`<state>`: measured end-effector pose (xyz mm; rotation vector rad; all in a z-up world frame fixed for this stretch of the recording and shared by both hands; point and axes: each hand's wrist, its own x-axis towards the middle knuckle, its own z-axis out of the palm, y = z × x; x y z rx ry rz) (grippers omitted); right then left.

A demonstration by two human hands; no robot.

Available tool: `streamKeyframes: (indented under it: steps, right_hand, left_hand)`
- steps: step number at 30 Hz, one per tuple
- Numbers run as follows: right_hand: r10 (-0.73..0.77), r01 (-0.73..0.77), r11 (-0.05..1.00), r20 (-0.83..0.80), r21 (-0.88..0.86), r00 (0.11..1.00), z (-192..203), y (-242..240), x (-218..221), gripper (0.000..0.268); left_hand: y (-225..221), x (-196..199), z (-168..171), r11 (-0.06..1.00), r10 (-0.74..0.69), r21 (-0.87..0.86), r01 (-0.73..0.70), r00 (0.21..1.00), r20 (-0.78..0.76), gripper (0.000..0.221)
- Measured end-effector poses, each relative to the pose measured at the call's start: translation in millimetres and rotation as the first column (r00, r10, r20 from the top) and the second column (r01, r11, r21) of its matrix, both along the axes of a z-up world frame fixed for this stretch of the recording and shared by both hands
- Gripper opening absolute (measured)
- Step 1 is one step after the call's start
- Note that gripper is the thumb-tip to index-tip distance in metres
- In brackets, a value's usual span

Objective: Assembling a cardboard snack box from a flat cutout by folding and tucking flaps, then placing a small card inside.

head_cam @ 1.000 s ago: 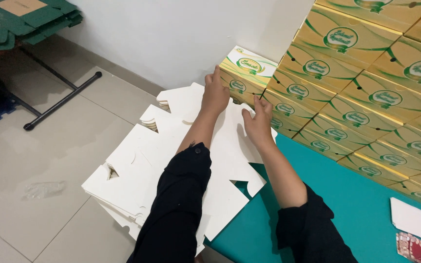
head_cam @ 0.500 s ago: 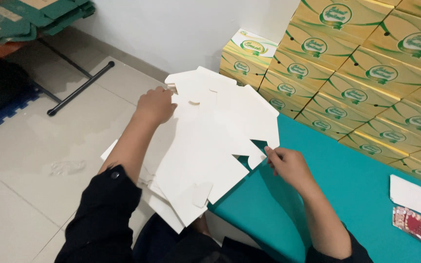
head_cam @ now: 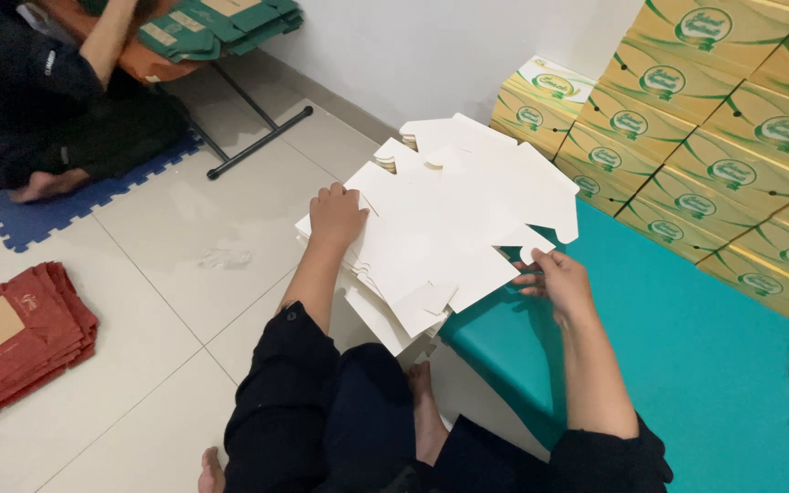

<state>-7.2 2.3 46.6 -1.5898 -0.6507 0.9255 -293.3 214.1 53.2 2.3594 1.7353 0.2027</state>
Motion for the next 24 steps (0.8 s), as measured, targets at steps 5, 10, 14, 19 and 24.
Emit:
streamKeyframes:
  steps: [5,10,14,19,24]
  right_hand:
    - [-0.033,0.039,0.998,-0.12,0.048,0.992,-12.6,-1.3,0.2,0.019]
    - [-0.06,0.108,0.983,-0.298,0.146,0.953,-23.8,0.7,4.9,0.017]
    - [-0.056,0.149,0.974,-0.456,0.171,0.888,-46.8,11.9,10.9,0.014]
    - [-0.072,0.148,0.977,-0.424,0.151,0.903,-33.0,14.9,-8.4,0.017]
    - [-0.06,0.133,0.982,-0.441,0.136,0.895,-77.1,31.8,4.2,0.016]
  left_hand:
    - [-2.9,-9.3,5.8,1.0,0.022,0.017,-0.024,0.995,0.101,0.046]
    - [-10.6,-17.5,30.4,0.999,0.035,-0.029,-0.026,0.943,0.331,0.034]
    - [3.6,-20.3,24.8,0.976,0.18,-0.201,-0.087,0.84,0.513,0.023]
    - [72.3,-35.2,-44.5,0.929,0.354,-0.311,-0.199,0.718,0.599,0.024]
    - [-19.6,-31.5,54.4,0.806,0.397,-0.579,0.124,0.613,0.684,0.062]
